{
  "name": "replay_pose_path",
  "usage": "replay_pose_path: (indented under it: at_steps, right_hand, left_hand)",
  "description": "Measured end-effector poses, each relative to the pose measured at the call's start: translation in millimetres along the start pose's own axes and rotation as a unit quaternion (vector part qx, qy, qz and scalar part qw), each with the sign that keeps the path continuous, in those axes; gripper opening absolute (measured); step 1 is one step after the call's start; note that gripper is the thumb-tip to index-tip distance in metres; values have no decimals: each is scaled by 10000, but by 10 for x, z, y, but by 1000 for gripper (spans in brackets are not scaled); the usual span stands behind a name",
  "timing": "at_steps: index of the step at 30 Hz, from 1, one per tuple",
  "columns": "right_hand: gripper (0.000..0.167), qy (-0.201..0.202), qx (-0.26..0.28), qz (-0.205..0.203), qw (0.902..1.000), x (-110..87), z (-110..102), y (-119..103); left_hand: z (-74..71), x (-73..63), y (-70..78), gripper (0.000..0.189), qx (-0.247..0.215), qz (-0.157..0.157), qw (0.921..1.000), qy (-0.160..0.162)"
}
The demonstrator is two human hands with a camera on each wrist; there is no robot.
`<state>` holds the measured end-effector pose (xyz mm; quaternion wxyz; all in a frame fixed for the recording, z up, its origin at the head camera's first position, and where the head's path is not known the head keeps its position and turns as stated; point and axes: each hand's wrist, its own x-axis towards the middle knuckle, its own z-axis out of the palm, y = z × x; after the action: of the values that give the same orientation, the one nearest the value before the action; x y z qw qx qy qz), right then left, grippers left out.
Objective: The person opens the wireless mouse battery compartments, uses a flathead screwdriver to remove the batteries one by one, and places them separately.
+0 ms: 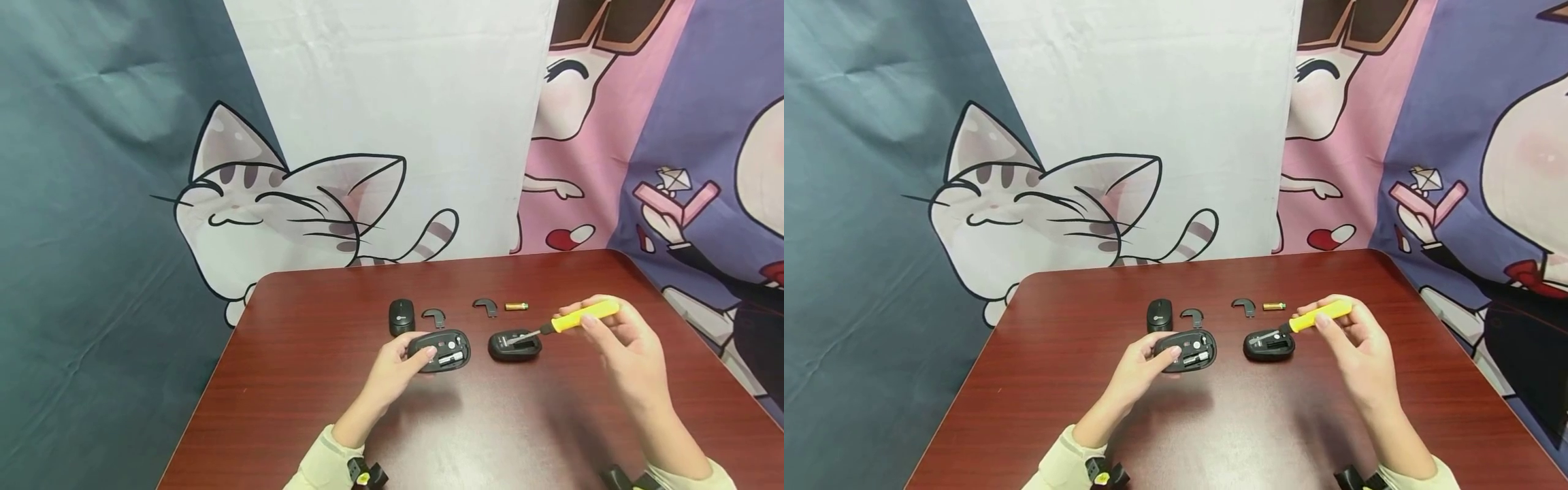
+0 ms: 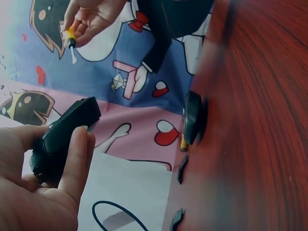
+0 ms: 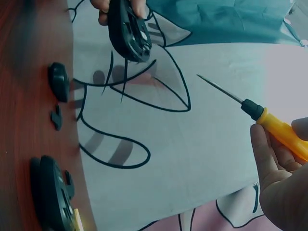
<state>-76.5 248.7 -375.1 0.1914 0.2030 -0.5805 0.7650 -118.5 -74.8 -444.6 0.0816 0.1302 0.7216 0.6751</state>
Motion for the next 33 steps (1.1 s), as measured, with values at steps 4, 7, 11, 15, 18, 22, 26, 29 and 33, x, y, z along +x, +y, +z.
replay_pose_path:
  at_steps: [4, 7, 11, 15, 18, 22, 26, 29, 33]
  right_hand:
    - [26, -111, 174, -238, 9995, -11, 63, 22]
    - [26, -200, 153, -363, 9990, -17, 90, 47]
    - [28, -132, -154, -514, 9985, -42, 134, 75]
    - [32, -90, -736, -685, 9949, -84, 203, 114]
    - [35, -220, -1140, -873, 9894, -114, 259, 150]
    - [37, -299, -2173, -1168, 9686, -147, 325, 184]
    - [38, -170, -3036, -1257, 9443, -194, 386, 208]
    - [40, -122, -3223, -1288, 9377, -228, 422, 233]
    - [44, -137, -3321, -1404, 9326, -249, 442, 274]
  left_hand:
    - [37, 3, 32, 37, 0, 45, 10000, 4]
    - [63, 8, 50, 37, 187, 40, 9998, 79]
    - [98, 17, 71, 36, 355, -13, 9992, 185]
    - [131, 30, 93, 36, 368, -102, 9991, 206]
    - [153, 39, 109, 35, 345, -122, 9991, 202]
    - [176, 43, 122, 34, 374, -96, 9990, 223]
    - [190, 41, 120, 33, 432, -68, 9987, 247]
    - [197, 42, 116, 33, 430, -45, 9988, 241]
    - [206, 45, 111, 33, 423, -65, 9988, 221]
